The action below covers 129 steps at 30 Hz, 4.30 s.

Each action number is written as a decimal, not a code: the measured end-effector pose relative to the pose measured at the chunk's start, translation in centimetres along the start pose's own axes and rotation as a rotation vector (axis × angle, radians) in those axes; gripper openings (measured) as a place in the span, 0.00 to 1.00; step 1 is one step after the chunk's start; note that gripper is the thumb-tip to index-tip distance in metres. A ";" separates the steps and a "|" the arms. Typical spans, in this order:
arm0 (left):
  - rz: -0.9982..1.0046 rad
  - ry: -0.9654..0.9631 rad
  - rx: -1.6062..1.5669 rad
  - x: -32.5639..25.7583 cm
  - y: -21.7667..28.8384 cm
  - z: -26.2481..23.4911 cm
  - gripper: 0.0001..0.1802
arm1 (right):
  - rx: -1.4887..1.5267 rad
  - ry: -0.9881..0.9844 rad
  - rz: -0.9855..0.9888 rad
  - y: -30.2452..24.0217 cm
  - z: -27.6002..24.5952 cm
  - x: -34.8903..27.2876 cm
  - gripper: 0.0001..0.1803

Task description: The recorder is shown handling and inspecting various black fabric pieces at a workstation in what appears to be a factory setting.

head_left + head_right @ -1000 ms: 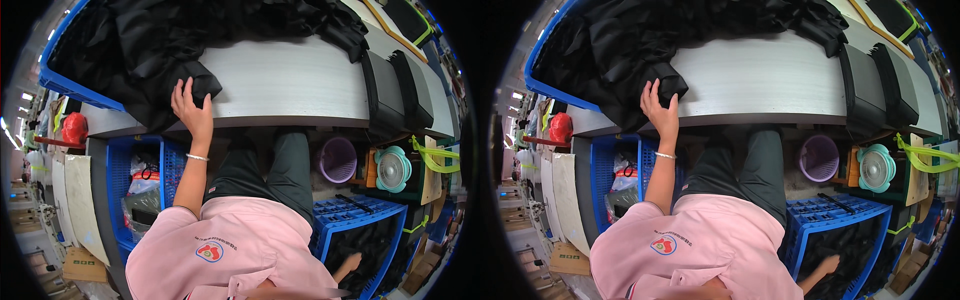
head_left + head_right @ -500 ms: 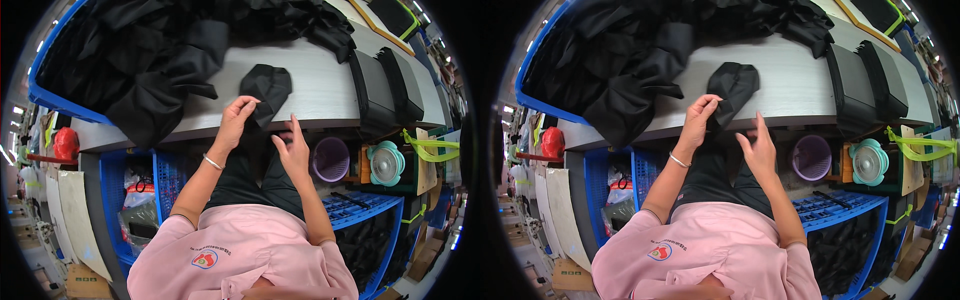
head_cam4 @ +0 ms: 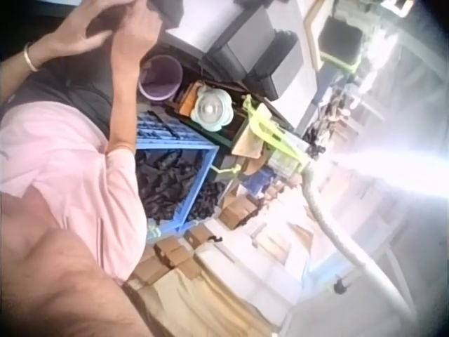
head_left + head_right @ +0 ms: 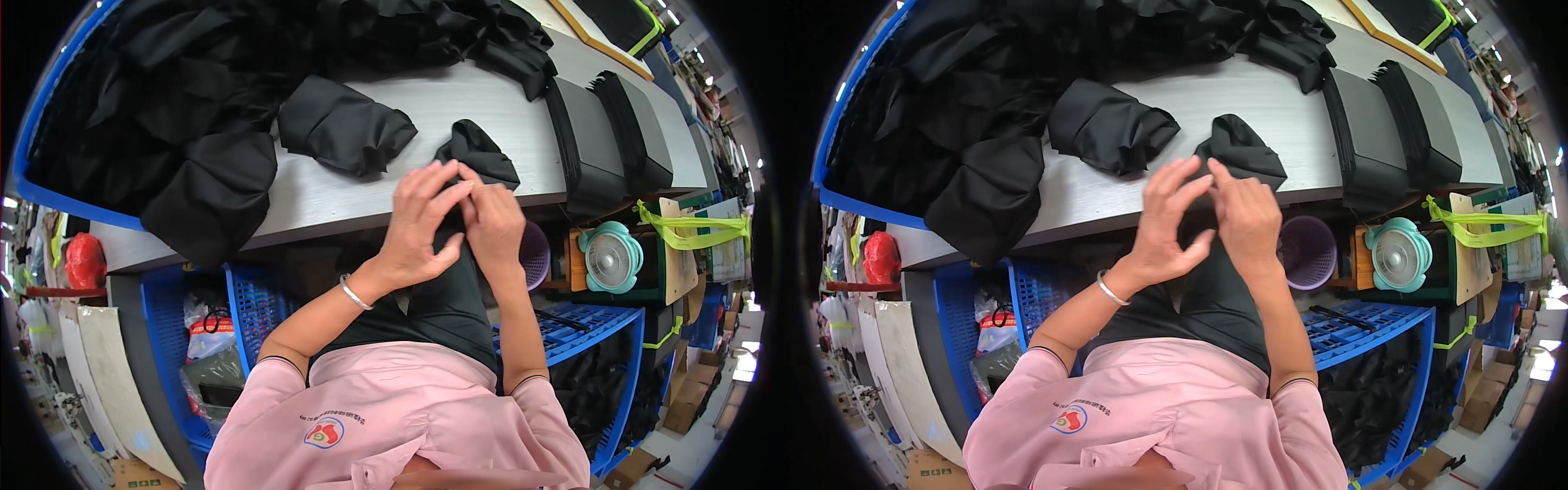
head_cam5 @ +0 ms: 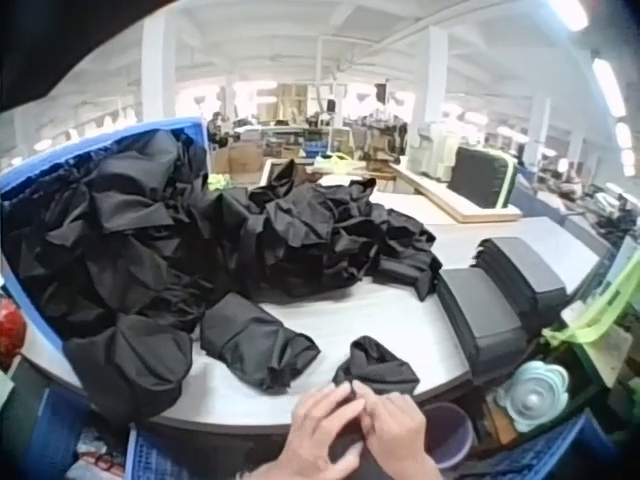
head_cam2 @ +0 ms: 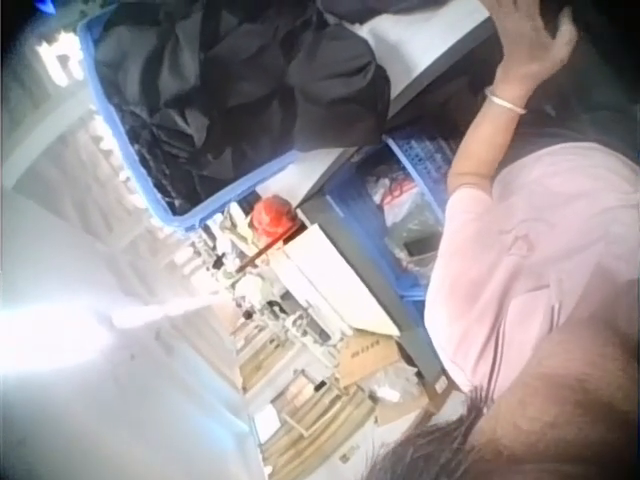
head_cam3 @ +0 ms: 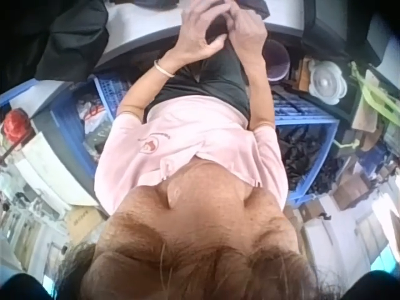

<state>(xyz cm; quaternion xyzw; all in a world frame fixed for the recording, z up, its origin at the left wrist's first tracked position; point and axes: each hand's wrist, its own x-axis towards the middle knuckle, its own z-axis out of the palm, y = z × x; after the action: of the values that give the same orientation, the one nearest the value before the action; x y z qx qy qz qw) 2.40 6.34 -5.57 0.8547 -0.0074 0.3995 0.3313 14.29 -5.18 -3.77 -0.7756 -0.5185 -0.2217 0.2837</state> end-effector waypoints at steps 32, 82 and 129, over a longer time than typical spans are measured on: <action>-0.490 0.207 -0.276 -0.5 6.0 3.6 0.20 | 1.538 0.236 0.998 2.0 1.6 -3.6 0.33; -0.297 0.038 -0.533 -2.7 12.0 1.1 0.02 | 0.268 0.496 0.592 -5.3 -7.0 -11.0 0.44; -1.283 0.088 -1.331 0.4 4.5 8.0 0.32 | 0.280 0.277 0.501 -2.5 -8.0 -10.1 0.16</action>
<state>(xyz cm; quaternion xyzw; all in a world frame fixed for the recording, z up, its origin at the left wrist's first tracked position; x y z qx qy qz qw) 6.81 -1.60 -6.49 0.3128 0.2519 0.0853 0.9118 7.87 -16.61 -3.76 -0.7951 -0.2931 -0.1748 0.5014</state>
